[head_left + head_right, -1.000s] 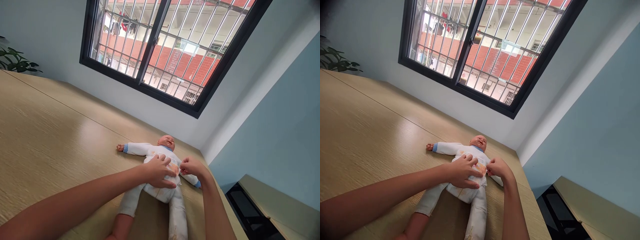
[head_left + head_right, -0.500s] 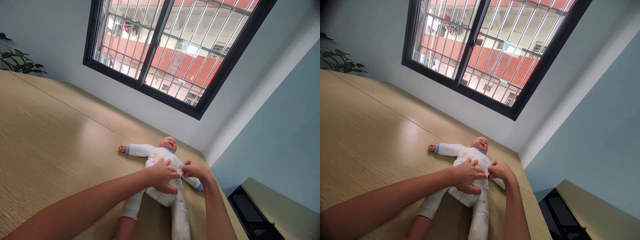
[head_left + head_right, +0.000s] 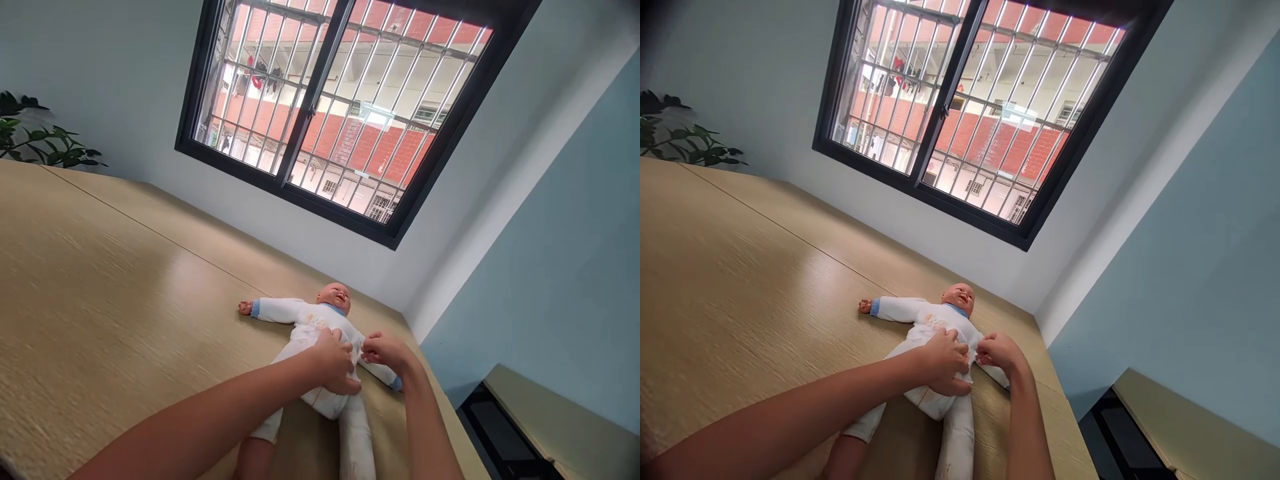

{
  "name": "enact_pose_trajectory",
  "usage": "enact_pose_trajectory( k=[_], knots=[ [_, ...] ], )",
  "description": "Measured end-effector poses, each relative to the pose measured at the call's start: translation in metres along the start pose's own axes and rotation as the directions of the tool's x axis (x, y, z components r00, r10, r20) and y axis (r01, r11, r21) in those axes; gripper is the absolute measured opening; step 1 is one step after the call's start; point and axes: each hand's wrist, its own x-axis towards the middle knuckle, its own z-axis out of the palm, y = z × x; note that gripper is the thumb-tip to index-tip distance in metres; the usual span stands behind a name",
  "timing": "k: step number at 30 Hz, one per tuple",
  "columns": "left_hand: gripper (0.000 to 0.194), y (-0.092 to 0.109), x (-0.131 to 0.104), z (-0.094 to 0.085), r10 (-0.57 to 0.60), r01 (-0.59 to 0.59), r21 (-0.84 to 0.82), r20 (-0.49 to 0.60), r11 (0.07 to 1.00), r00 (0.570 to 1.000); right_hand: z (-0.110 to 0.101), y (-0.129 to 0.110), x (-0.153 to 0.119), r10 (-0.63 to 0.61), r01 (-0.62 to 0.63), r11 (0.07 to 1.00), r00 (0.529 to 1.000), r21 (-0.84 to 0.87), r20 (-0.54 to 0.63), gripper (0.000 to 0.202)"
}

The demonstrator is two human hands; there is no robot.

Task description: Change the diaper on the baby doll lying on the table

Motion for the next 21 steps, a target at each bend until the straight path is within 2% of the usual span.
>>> enact_pose_trajectory(
  k=[8, 15, 18, 21],
  knots=[
    [0.051, 0.001, -0.011, 0.009, -0.032, 0.028, -0.030, -0.138, 0.999, 0.990, 0.022, -0.003, 0.012, -0.035, 0.026, 0.993, 0.997, 0.118, 0.072, 0.012],
    [0.049, 0.001, -0.009, 0.010, -0.048, 0.041, -0.054, -0.122, 0.998, 0.991, 0.034, 0.000, 0.015, -0.066, 0.048, 0.982, 0.994, 0.183, 0.091, 0.019],
    [0.047, -0.004, -0.010, 0.010, -0.038, 0.026, -0.101, -0.116, 0.995, 0.992, 0.036, 0.002, 0.016, -0.078, 0.054, 0.977, 0.991, 0.208, 0.111, 0.012],
    [0.044, -0.015, -0.016, -0.003, 0.057, -0.068, -0.143, -0.080, 0.987, 0.995, 0.033, 0.001, 0.013, -0.087, 0.050, 0.971, 0.985, 0.233, 0.149, 0.005]
  ],
)
